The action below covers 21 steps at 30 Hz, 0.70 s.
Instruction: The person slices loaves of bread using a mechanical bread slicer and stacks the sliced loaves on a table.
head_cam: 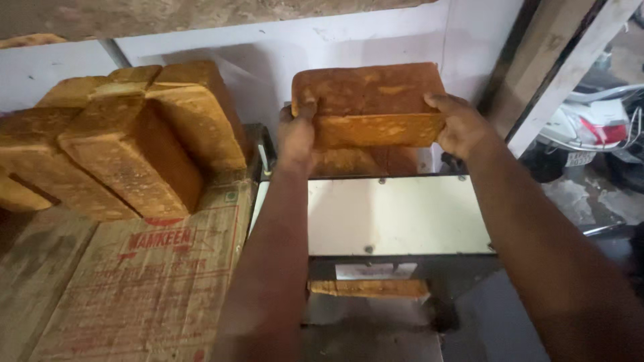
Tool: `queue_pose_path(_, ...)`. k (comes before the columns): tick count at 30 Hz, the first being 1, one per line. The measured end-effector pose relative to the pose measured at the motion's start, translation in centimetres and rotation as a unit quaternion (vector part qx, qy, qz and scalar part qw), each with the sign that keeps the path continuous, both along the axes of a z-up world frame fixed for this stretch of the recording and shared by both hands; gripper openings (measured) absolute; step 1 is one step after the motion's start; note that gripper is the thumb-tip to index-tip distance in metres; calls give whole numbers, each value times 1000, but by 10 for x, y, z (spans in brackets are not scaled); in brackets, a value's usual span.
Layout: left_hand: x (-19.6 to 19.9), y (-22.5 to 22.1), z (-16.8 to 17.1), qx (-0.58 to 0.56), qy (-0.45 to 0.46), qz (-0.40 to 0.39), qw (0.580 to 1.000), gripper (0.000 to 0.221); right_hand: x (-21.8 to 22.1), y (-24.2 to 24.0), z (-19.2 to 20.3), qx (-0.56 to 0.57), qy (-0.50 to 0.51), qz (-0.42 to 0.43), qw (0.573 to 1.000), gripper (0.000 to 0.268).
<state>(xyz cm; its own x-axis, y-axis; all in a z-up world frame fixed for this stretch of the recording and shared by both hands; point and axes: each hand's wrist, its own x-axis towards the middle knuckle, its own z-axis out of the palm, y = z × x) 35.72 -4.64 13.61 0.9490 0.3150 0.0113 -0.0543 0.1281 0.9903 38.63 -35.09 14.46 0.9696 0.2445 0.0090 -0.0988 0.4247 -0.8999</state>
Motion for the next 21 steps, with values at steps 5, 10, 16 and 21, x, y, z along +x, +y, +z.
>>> queue_pose_path(5,94,14,-68,-14,-78,15,997,56,57,14,-21,-56,16,-34,998,43)
queue_pose_path(10,138,11,-90,253,11,54,966,53,108,27,-69,-254,-47,-147,955,39)
queue_pose_path(16,134,21,-88,409,134,-25,902,60,112,28,-81,-502,105,-70,856,60)
queue_pose_path(21,128,23,-84,405,206,-86,887,51,88,35,-60,-551,172,-3,817,65)
